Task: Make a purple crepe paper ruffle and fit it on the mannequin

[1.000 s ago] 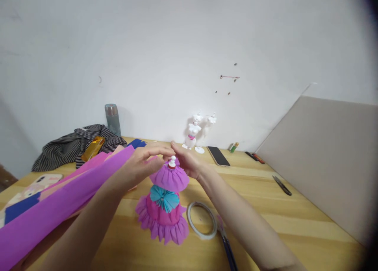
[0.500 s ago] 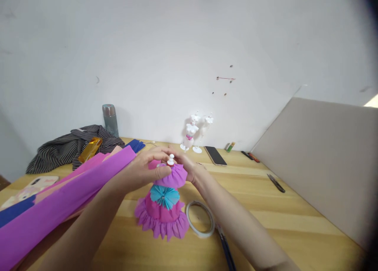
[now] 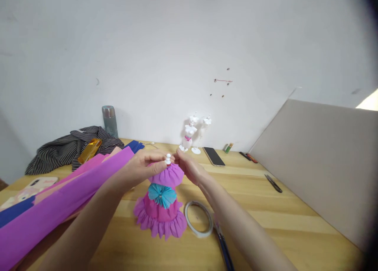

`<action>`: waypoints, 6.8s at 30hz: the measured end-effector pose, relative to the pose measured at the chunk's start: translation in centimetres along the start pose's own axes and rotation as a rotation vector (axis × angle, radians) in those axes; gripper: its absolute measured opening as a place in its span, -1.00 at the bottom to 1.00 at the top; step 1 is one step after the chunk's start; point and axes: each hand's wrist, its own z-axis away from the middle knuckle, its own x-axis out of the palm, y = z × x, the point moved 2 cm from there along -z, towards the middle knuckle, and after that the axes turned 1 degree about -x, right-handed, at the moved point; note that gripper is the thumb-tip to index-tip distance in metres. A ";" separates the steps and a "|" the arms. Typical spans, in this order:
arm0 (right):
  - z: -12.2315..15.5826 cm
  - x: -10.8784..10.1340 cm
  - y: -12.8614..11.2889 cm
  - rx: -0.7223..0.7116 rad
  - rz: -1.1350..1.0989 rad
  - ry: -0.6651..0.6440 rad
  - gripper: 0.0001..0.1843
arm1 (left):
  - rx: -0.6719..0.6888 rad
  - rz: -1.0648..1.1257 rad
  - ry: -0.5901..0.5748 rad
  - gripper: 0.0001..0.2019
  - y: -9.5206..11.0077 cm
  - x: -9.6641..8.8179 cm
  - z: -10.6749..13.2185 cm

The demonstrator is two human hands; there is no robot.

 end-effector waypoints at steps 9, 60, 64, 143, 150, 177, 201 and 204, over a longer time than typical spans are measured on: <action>4.5 -0.7 -6.7 -0.420 0.226 0.251 -0.80 | 0.028 -0.142 0.095 -0.68 0.3 0.4 0.1; 2.4 2.2 -9.6 -0.304 0.415 0.253 -0.52 | 0.198 -0.242 0.476 -0.88 -0.3 0.7 0.3; 3.2 2.7 -9.8 -0.295 0.370 0.217 -0.51 | 0.230 -0.250 0.515 -0.92 -0.1 1.1 0.2; 7.1 2.7 -11.6 -0.084 0.238 -0.007 -0.62 | -0.123 0.082 0.299 -0.84 1.5 0.8 0.5; 8.1 2.6 -11.8 -0.143 0.368 0.012 -0.74 | -0.130 0.088 0.304 -0.86 1.5 0.7 0.6; 8.2 4.0 -11.0 -0.325 0.382 0.004 -0.66 | -0.093 0.113 0.305 -0.86 0.9 0.8 0.3; 6.4 1.8 -9.8 -0.246 0.514 0.204 -0.70 | -0.087 0.080 0.277 -0.83 0.8 0.8 0.1; 5.9 1.7 -9.8 -0.243 0.495 0.205 -0.72 | -0.095 0.080 0.285 -0.81 0.7 0.8 0.0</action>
